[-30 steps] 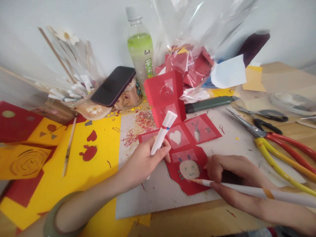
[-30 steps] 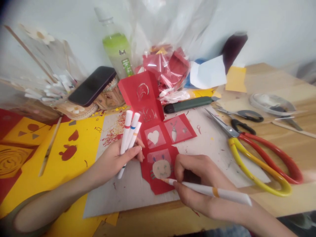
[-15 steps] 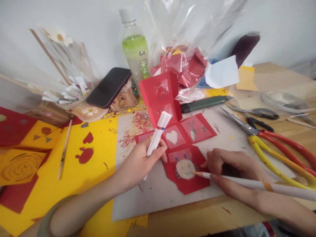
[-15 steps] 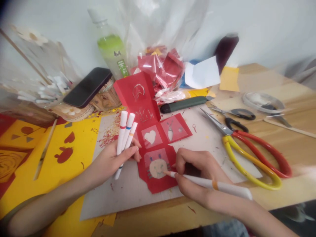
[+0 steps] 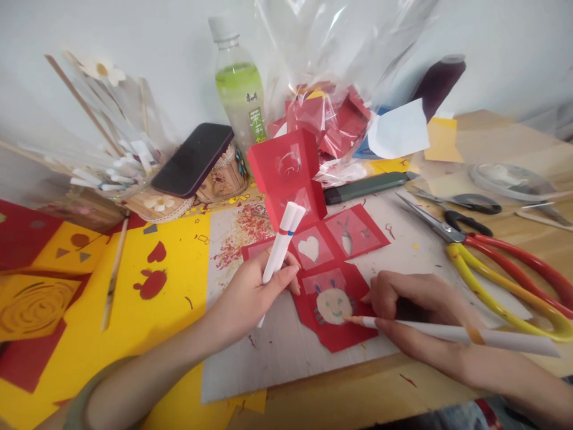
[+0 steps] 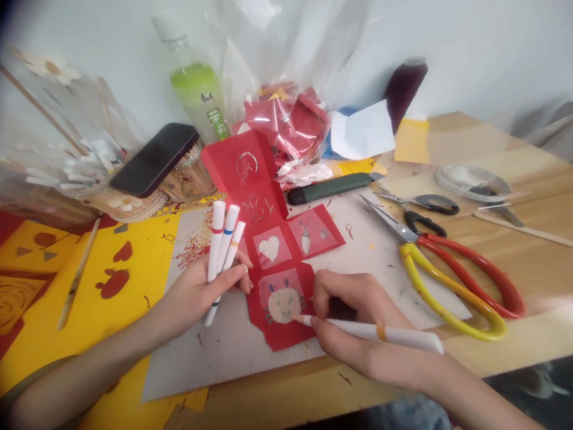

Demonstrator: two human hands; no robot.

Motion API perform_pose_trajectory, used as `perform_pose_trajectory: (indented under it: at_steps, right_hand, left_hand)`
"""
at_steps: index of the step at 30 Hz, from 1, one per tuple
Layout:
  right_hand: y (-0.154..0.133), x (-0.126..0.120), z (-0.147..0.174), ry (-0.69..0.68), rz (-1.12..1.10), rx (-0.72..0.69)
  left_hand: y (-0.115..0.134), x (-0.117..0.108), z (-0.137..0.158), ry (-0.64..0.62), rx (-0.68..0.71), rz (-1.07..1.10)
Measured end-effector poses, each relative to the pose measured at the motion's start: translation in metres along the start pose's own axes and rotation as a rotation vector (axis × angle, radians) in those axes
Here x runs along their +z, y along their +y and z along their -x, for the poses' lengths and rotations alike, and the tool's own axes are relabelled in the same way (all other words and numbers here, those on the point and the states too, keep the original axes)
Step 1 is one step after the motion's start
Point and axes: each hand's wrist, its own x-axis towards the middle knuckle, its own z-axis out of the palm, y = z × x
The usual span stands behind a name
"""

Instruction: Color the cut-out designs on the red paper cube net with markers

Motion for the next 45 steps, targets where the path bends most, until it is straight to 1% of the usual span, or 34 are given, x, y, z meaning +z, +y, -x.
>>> perform_pose_trajectory:
  at_steps: [6, 9, 13, 24, 27, 30, 33, 37, 39, 41, 45]
  right_hand:
    - [-0.001, 0.000, 0.001, -0.050, 0.023, -0.017]
    - [-0.001, 0.000, 0.000, -0.032, 0.038, -0.023]
    - [-0.002, 0.001, -0.001, -0.048, 0.035, -0.041]
    - [-0.004, 0.001, -0.001, -0.039, 0.034, 0.006]
    - [-0.005, 0.000, -0.002, -0.015, 0.039, 0.008]
    - [-0.007, 0.000, -0.003, -0.024, 0.042, -0.009]
    - [-0.007, 0.000, -0.003, -0.016, 0.052, 0.006]
    - [-0.008, 0.000, -0.003, -0.053, 0.053, -0.007]
    - [-0.009, -0.001, -0.003, -0.042, 0.059, 0.012]
    - [-0.010, -0.001, -0.003, -0.042, 0.070, 0.023]
    - [-0.007, -0.001, -0.001, -0.047, 0.068, 0.001]
  left_hand:
    - [-0.001, 0.001, 0.000, -0.002, 0.007, -0.003]
    - [-0.001, 0.001, 0.001, 0.003, 0.007, 0.006]
    - [-0.001, 0.000, 0.002, 0.000, 0.002, 0.010]
    - [0.001, 0.000, 0.001, 0.005, -0.015, -0.005]
    - [0.001, 0.000, 0.001, 0.002, -0.014, -0.015]
    - [0.001, 0.000, 0.001, -0.004, -0.014, -0.014]
    - [0.001, 0.000, 0.001, -0.004, -0.013, 0.011]
    - [0.001, 0.000, 0.001, 0.000, -0.025, 0.022]
    - [0.002, 0.001, 0.001, 0.004, -0.028, 0.024]
    - [0.002, 0.001, 0.001, 0.005, -0.029, 0.020]
    - [0.003, 0.001, 0.001, 0.004, -0.018, -0.013]
